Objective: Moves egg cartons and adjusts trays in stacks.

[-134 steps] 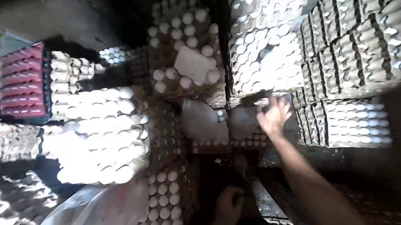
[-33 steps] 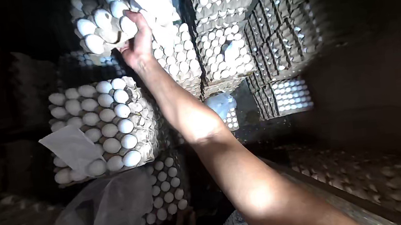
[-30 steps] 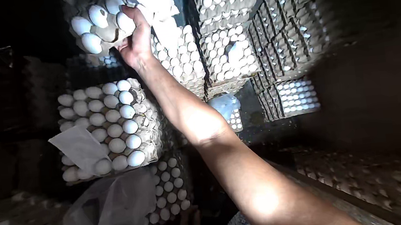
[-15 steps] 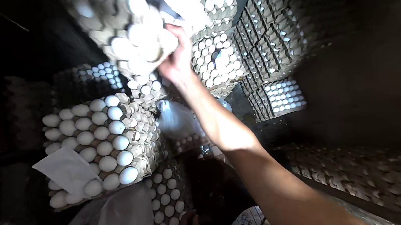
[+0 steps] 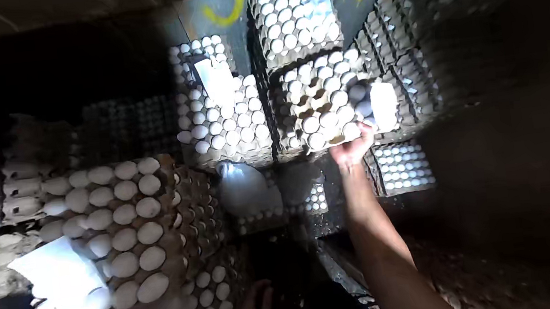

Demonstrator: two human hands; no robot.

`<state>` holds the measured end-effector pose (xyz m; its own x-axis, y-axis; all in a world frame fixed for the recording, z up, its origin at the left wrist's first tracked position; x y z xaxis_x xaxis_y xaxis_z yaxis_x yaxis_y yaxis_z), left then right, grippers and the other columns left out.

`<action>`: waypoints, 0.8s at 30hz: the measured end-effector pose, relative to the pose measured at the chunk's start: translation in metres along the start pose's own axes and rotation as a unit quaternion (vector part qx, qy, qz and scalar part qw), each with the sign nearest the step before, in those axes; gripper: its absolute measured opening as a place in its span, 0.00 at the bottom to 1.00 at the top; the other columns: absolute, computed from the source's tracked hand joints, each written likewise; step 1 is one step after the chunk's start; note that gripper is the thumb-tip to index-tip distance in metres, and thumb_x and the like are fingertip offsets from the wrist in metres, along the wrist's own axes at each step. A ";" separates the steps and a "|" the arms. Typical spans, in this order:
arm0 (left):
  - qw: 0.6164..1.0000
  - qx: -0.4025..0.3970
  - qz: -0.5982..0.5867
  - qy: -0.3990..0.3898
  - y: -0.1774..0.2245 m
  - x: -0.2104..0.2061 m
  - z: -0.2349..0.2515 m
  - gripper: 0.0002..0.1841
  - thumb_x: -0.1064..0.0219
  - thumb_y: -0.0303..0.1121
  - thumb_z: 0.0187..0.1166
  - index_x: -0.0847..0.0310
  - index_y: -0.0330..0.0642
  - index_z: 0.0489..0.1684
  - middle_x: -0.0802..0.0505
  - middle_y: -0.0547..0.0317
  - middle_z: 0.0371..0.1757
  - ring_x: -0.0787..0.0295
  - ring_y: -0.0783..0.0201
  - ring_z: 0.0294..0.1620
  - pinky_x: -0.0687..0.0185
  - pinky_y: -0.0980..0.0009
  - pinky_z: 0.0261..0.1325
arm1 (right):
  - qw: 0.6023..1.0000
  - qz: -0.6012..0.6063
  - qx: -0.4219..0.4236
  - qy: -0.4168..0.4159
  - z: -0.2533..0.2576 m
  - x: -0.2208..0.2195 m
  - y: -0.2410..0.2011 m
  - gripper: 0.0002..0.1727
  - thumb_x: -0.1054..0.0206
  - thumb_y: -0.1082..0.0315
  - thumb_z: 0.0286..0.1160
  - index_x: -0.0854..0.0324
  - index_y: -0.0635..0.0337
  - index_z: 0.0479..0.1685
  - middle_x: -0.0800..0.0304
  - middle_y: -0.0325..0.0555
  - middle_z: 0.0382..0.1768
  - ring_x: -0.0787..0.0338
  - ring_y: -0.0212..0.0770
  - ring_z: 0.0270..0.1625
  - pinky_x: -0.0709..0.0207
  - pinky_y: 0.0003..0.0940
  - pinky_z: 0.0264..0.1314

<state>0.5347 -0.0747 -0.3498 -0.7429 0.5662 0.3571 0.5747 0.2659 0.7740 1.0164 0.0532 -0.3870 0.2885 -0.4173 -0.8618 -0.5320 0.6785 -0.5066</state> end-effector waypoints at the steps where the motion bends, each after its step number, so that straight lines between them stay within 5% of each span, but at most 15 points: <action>1: 1.000 -0.010 0.005 0.006 0.010 -0.003 0.013 0.13 0.33 0.36 0.84 0.13 0.46 0.61 0.05 0.62 0.53 0.07 0.68 0.51 0.09 0.63 0.57 | 1.000 -0.004 -0.010 -0.001 0.002 0.011 0.007 0.21 0.39 0.47 0.67 0.21 0.47 0.55 0.09 0.41 0.51 0.10 0.42 0.58 0.15 0.53 0.61; 5: 0.995 -0.082 0.006 0.051 0.068 0.009 0.085 0.14 0.34 0.39 0.85 0.14 0.48 0.63 0.05 0.64 0.54 0.07 0.69 0.51 0.08 0.65 0.55 | 0.997 0.054 -0.040 0.032 0.021 0.038 0.042 0.25 0.39 0.46 0.67 0.23 0.49 0.59 0.11 0.47 0.56 0.12 0.47 0.61 0.18 0.61 0.64; 9: 0.981 -0.138 -0.022 0.138 0.150 0.037 0.170 0.16 0.36 0.36 0.86 0.15 0.39 0.64 0.06 0.55 0.52 0.08 0.66 0.47 0.08 0.64 0.51 | 0.995 0.009 -0.080 0.056 0.037 0.049 0.060 0.23 0.36 0.49 0.65 0.23 0.48 0.58 0.11 0.46 0.52 0.11 0.47 0.57 0.16 0.60 0.60; 11: 0.971 -0.155 -0.063 0.171 0.177 0.048 0.220 0.16 0.35 0.37 0.86 0.15 0.39 0.65 0.06 0.53 0.51 0.09 0.63 0.45 0.10 0.62 0.49 | 0.984 -0.061 -0.126 0.113 0.037 0.041 0.061 0.22 0.42 0.48 0.74 0.25 0.46 0.62 0.12 0.46 0.56 0.11 0.48 0.59 0.16 0.60 0.57; 14: 0.957 -0.184 -0.100 0.202 0.216 0.058 0.295 0.18 0.34 0.36 0.85 0.20 0.36 0.67 0.10 0.48 0.60 0.10 0.59 0.55 0.11 0.59 0.58 | 0.938 -0.158 -0.229 0.208 0.030 0.023 0.054 0.30 0.42 0.39 0.78 0.28 0.42 0.75 0.15 0.48 0.68 0.15 0.55 0.68 0.19 0.66 0.62; 17: 0.951 -0.192 -0.041 0.237 0.247 0.068 0.359 0.23 0.33 0.37 0.83 0.25 0.35 0.73 0.14 0.43 0.68 0.15 0.55 0.68 0.18 0.57 0.71 | 0.894 -0.251 -0.282 0.240 0.017 0.015 0.048 0.33 0.32 0.40 0.74 0.26 0.48 0.74 0.14 0.53 0.64 0.11 0.57 0.63 0.15 0.65 0.58; 19: 0.955 -0.176 0.033 0.235 0.263 0.075 0.392 0.31 0.35 0.41 0.84 0.33 0.35 0.84 0.23 0.40 0.81 0.29 0.50 0.84 0.34 0.55 0.86 | 0.859 -0.331 -0.320 0.224 0.008 0.020 0.044 0.30 0.34 0.46 0.78 0.25 0.51 0.74 0.13 0.55 0.59 0.10 0.56 0.55 0.14 0.61 0.54; 24: 0.967 -0.102 0.098 0.213 0.283 0.077 0.440 0.37 0.31 0.48 0.79 0.36 0.40 0.86 0.22 0.40 0.80 0.25 0.44 0.80 0.29 0.42 0.80 | 0.736 -0.519 -0.405 0.157 -0.014 0.015 0.033 0.26 0.35 0.50 0.81 0.20 0.54 0.72 0.11 0.54 0.52 0.09 0.51 0.48 0.13 0.53 0.48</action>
<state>0.7909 0.3877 -0.3337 -0.7262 0.2050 0.6562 0.6708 0.0020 0.7416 0.9921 0.0615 -0.4163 0.7438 -0.6621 0.0921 -0.4907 -0.6344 -0.5973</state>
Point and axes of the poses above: each hand's wrist, its own z-axis towards the middle knuckle, its own x-axis out of the back of the hand, y = z × x, the point moved 1 cm from there along z, towards the middle knuckle
